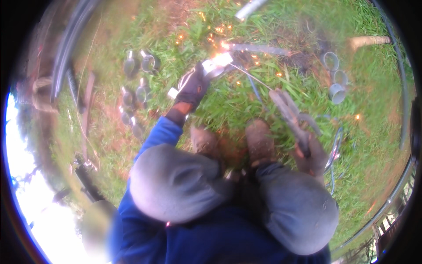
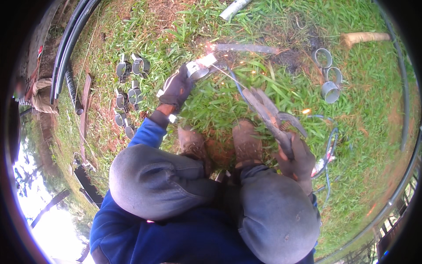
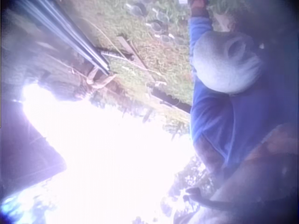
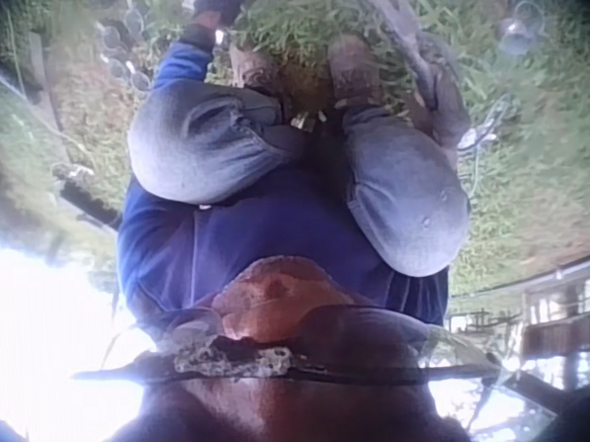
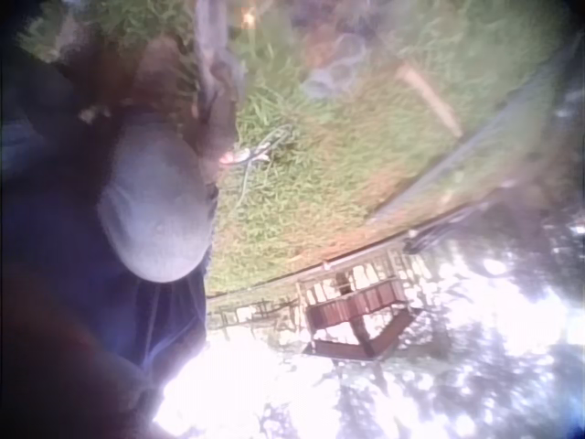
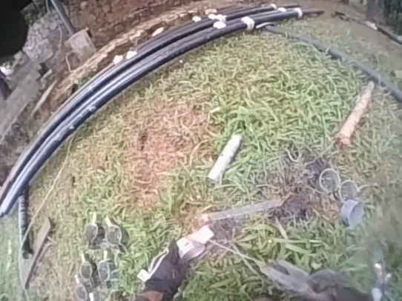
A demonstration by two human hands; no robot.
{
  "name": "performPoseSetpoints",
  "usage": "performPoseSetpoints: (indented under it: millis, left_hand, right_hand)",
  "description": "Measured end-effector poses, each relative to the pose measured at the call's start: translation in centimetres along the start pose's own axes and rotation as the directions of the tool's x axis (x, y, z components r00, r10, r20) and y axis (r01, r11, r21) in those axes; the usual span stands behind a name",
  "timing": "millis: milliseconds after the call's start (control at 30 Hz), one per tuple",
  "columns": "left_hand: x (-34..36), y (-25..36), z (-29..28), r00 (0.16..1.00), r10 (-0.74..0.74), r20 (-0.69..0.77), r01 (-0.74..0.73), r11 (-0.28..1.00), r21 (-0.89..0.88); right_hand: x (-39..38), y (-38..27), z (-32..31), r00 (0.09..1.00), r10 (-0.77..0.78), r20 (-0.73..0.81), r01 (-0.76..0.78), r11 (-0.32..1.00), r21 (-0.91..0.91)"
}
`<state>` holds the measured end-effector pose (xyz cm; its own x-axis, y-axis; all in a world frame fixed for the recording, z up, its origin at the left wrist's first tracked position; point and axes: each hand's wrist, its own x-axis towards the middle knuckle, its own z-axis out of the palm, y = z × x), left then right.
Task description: The person welds metal components together on the ground, using a welding electrode and a grounding clamp held by pliers, creating sparks while joining small cylindrical and flat metal parts.
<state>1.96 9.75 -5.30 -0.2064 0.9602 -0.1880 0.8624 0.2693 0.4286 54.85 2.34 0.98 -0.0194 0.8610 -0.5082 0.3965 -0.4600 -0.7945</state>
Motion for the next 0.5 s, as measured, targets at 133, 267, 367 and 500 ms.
performPoseSetpoints:
  millis: [133, 267, 367, 500]
  left_hand:
    - [0.1, 0.2, -0.1, 0.999, -0.037, 0.029, 0.037, 0.999, 0.025]
    - [0.4, 0.3, -0.4, 0.991, -0.087, 0.098, 0.083, 0.995, 0.049]
    - [0.5, -0.1, -0.1, 0.993, -0.072, 0.092, 0.069, 0.997, 0.038]
    - [0.2, -1.1, 0.5, 0.984, 0.176, -0.020, -0.177, 0.982, -0.064]
  right_hand:
    - [-0.2, -1.1, -0.2, 0.994, 0.099, 0.051, -0.110, 0.950, 0.294]
    - [-0.4, -1.4, 0.1, 0.951, -0.308, 0.031, 0.308, 0.927, -0.213]
    - [0.1, -0.9, 0.1, 0.991, 0.123, 0.056, -0.134, 0.955, 0.264]
    - [0.1, -0.9, -0.4, 0.952, -0.302, 0.050, 0.305, 0.947, -0.103]
